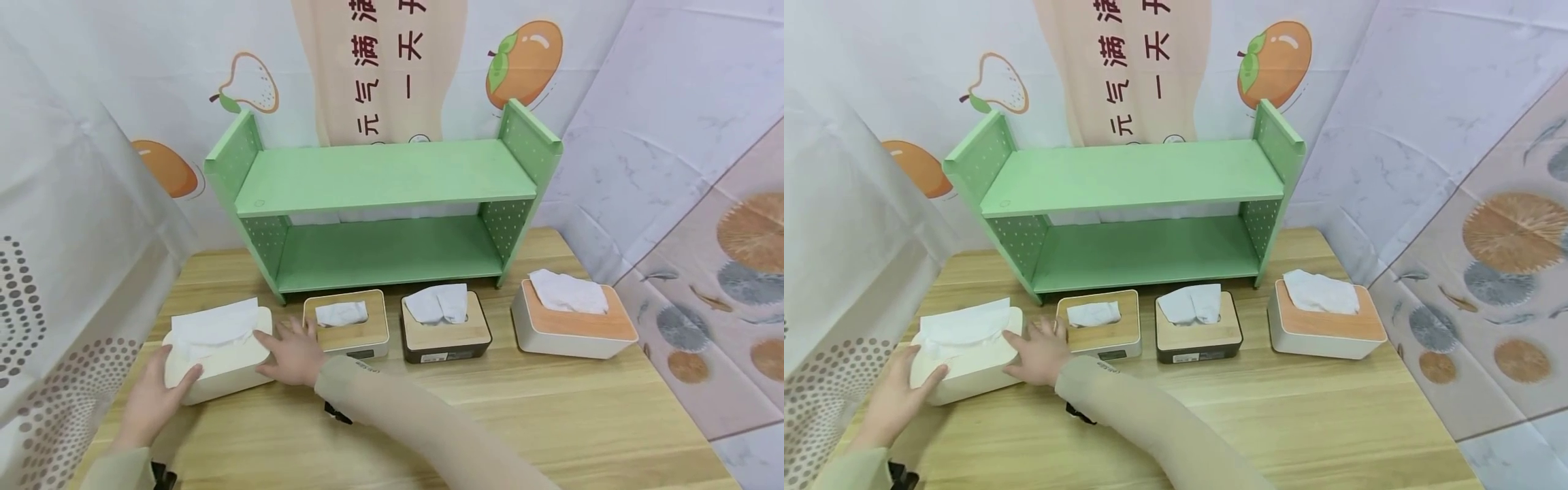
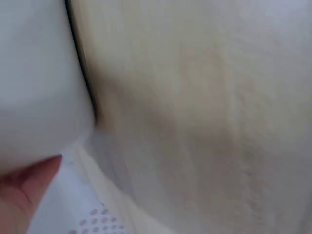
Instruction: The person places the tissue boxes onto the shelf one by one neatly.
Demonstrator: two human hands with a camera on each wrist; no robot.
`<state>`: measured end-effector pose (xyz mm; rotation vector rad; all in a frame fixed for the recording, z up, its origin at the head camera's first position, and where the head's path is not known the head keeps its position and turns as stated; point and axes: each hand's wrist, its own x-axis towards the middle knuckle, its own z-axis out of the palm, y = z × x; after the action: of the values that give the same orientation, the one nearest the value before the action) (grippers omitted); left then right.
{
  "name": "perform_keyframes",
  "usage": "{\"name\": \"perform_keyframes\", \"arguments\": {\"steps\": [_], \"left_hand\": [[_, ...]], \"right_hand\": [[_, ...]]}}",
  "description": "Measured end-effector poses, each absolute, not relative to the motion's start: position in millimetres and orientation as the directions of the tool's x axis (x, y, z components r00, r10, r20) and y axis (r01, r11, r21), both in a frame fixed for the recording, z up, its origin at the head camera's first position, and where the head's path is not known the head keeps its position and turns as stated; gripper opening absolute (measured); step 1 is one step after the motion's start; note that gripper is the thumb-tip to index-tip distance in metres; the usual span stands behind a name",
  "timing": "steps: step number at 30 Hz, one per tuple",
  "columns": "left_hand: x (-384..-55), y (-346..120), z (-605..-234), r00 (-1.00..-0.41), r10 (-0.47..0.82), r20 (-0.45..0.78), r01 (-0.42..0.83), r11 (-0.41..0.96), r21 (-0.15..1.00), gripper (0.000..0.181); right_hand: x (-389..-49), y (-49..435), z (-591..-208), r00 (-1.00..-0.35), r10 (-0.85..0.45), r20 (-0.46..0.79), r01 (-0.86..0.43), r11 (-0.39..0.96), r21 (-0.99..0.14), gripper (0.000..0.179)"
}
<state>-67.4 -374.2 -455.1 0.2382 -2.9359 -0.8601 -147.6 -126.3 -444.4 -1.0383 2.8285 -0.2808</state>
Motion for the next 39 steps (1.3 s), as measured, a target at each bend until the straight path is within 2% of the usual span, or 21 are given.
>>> {"name": "perform_keyframes", "arguments": {"steps": [6,10,17,23,33,39], "left_hand": [[-58,-380,-460,-0.989,-0.148,0.021,-0.105,0.785,0.611,0.092],[-59,-378,-461,-0.986,-0.163,0.028,-0.113,0.790,0.602,0.094],[-58,-371,-458,-0.973,-0.223,0.064,-0.139,0.782,0.607,0.091],[-58,-364,-450,-0.952,-0.274,0.133,-0.127,0.753,0.646,0.087],[-59,-353,-436,-0.879,-0.380,0.289,-0.098,0.737,0.669,0.080],[-65,-340,-430,-0.859,-0.414,0.300,-0.095,0.706,0.702,0.080]], "right_hand": [[-144,-128,-446,-0.786,-0.616,-0.042,-0.567,0.747,-0.348,0.064],[-142,-129,-445,-0.811,-0.585,-0.025,-0.520,0.740,-0.427,0.064],[-142,-127,-446,-0.821,-0.571,0.023,-0.523,0.733,-0.435,0.064],[-146,-125,-438,-0.806,-0.574,0.143,-0.573,0.695,-0.434,0.067],[-145,-122,-428,-0.787,-0.566,0.246,-0.608,0.639,-0.471,0.070],[-149,-110,-422,-0.757,-0.562,0.332,-0.637,0.523,-0.567,0.066]]}}
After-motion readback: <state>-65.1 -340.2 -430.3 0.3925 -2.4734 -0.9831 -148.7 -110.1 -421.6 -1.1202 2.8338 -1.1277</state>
